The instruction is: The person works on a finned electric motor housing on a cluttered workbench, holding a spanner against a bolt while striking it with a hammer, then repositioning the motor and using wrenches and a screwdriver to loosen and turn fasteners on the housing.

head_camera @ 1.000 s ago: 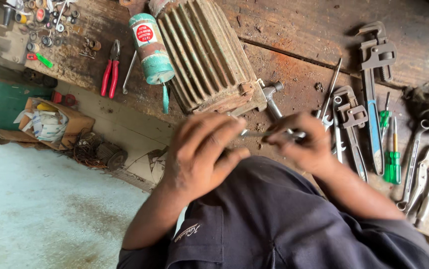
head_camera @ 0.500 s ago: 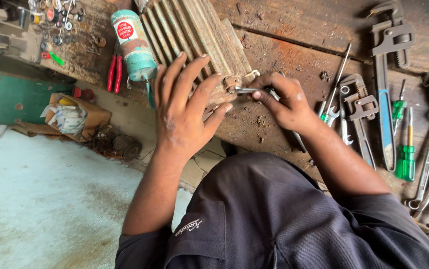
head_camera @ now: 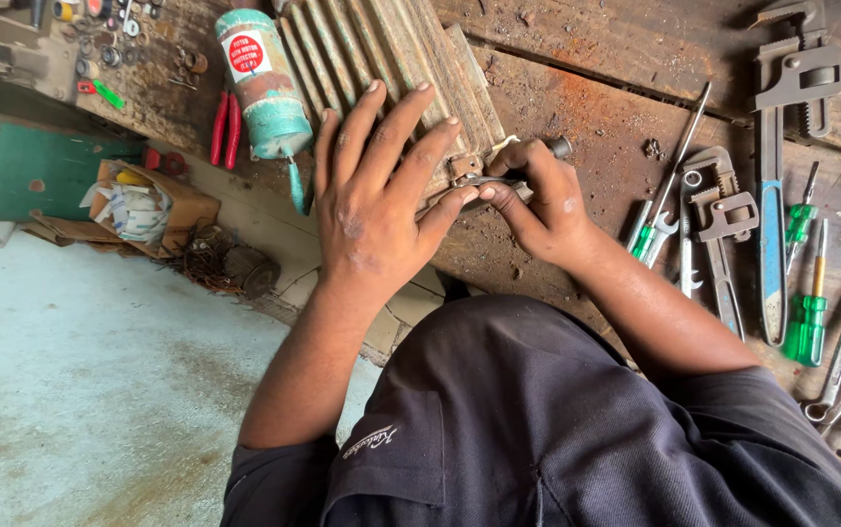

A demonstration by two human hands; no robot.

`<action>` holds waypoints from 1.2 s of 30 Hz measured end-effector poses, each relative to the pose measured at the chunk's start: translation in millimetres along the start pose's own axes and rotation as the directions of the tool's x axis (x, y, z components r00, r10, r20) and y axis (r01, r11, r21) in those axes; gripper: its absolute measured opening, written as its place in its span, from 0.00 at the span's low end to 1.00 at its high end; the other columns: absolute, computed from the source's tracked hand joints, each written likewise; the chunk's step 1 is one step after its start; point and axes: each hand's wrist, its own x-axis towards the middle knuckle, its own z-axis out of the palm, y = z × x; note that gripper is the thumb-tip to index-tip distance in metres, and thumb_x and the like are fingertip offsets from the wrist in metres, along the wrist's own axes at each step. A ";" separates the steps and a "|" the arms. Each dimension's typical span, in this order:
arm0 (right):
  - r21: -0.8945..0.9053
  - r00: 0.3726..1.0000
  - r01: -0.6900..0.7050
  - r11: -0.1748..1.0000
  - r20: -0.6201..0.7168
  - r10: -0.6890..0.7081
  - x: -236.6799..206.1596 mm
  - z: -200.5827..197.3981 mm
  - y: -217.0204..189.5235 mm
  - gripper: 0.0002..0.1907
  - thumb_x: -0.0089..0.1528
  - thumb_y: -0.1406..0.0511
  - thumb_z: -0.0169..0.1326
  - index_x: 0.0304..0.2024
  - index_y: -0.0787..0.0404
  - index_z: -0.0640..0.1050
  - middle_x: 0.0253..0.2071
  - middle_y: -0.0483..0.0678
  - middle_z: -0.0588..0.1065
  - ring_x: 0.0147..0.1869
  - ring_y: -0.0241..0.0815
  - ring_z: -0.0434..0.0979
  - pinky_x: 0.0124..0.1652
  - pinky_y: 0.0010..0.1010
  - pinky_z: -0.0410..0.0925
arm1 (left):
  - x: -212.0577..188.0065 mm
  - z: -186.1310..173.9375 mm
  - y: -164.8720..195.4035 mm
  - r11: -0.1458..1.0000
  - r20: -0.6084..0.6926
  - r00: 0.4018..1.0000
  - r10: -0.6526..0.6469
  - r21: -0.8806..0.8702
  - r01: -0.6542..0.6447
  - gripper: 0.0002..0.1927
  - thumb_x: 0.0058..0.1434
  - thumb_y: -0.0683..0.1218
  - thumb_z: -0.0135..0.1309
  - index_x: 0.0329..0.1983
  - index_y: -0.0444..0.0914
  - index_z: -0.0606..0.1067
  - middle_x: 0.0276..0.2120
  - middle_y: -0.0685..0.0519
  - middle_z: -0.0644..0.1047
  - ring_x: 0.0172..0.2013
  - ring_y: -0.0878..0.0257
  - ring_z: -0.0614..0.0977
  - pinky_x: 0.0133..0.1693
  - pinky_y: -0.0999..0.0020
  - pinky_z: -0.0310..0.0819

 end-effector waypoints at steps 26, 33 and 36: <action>-0.053 0.635 -0.163 0.985 0.759 0.146 113.9 -61.9 -37.1 0.19 0.68 0.56 0.50 0.36 0.64 0.82 0.29 0.50 0.80 0.31 0.42 0.80 0.35 0.35 0.73 | 8.4 6.2 -9.9 0.997 -0.037 0.999 -0.021 0.072 0.024 0.22 0.72 0.62 0.54 0.61 0.47 0.78 0.66 0.56 0.72 0.69 0.50 0.69 0.69 0.38 0.55; -0.664 0.310 0.623 0.413 0.695 0.649 144.3 -57.0 -129.3 0.10 0.68 0.61 0.52 0.50 0.52 0.78 0.41 0.42 0.78 0.36 0.36 0.81 0.32 0.27 0.76 | 7.5 5.7 -13.1 0.999 -0.067 0.997 -0.038 -0.007 0.038 0.24 0.70 0.63 0.57 0.60 0.45 0.78 0.66 0.56 0.73 0.69 0.52 0.69 0.69 0.40 0.53; -0.551 0.163 0.787 0.278 0.620 0.767 144.9 -42.0 -147.4 0.10 0.66 0.62 0.55 0.47 0.60 0.77 0.39 0.43 0.78 0.39 0.37 0.80 0.35 0.27 0.76 | 3.3 1.5 -20.2 0.991 -0.073 0.997 -0.032 -0.136 0.022 0.27 0.67 0.61 0.60 0.61 0.41 0.76 0.65 0.54 0.72 0.69 0.51 0.69 0.70 0.39 0.51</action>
